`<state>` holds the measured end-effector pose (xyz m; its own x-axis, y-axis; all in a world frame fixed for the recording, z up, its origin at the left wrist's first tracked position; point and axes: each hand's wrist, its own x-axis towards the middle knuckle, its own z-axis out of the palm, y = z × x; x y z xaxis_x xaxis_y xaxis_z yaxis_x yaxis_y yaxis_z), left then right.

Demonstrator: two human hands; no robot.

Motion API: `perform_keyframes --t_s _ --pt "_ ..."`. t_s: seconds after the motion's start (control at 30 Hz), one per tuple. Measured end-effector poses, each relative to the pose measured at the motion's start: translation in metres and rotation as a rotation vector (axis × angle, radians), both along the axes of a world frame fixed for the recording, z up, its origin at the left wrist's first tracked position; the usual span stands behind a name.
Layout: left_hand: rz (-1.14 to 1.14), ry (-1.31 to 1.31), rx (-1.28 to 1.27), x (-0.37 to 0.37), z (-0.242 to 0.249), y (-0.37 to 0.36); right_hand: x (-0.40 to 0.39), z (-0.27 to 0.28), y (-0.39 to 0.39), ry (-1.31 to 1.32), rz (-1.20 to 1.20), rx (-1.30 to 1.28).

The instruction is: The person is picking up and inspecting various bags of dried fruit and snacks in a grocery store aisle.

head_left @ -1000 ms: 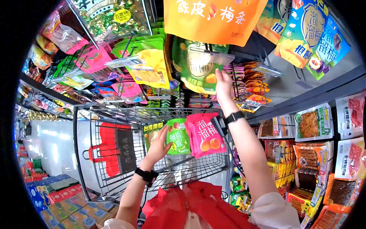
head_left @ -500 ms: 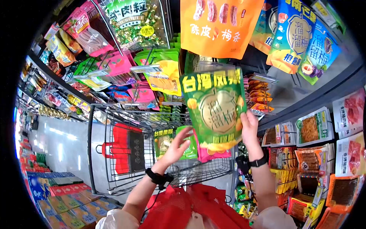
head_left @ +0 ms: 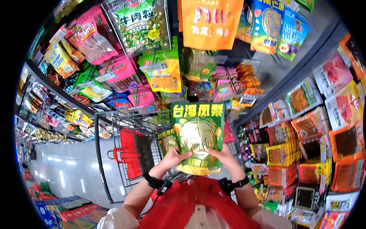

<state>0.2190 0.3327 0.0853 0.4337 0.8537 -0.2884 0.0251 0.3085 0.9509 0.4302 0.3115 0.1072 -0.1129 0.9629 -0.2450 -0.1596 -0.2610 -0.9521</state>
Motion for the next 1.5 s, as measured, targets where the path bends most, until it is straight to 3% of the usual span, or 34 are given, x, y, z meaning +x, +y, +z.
perform_keyframes --t_s 0.07,0.17,0.3,0.4,0.5,0.7,0.8,1.27,1.43,1.5 --pt "-0.043 0.093 0.038 -0.022 0.007 -0.007 -0.019 -0.001 -0.006 -0.013 0.152 -0.129" --pt "-0.096 0.178 0.117 -0.058 -0.002 -0.019 -0.06 -0.005 -0.018 0.051 0.079 -0.016" --pt "0.088 0.079 -0.098 -0.097 0.009 -0.041 -0.097 -0.012 -0.037 0.044 0.066 -0.116" --pt "0.213 -0.066 -0.087 -0.113 0.014 -0.04 -0.12 -0.02 -0.04 -0.057 0.107 0.02" --pt "0.293 0.01 -0.07 -0.11 0.031 -0.037 -0.133 -0.016 -0.045 -0.05 0.129 0.069" --pt "0.226 0.063 -0.021 -0.111 0.015 -0.028 -0.139 -0.013 -0.039 -0.085 0.019 -0.079" --pt "0.189 0.066 0.018 -0.11 0.014 -0.028 -0.142 -0.011 -0.036 0.112 -0.041 0.045" --pt "0.195 -0.063 -0.036 -0.115 0.005 -0.027 -0.144 -0.022 -0.033 0.062 -0.086 0.037" --pt "0.227 -0.072 -0.117 -0.121 0.006 -0.025 -0.129 -0.029 -0.037 0.102 -0.064 -0.09" --pt "0.276 -0.067 -0.141 -0.125 0.004 -0.023 -0.119 -0.032 -0.044 0.021 0.107 -0.121"
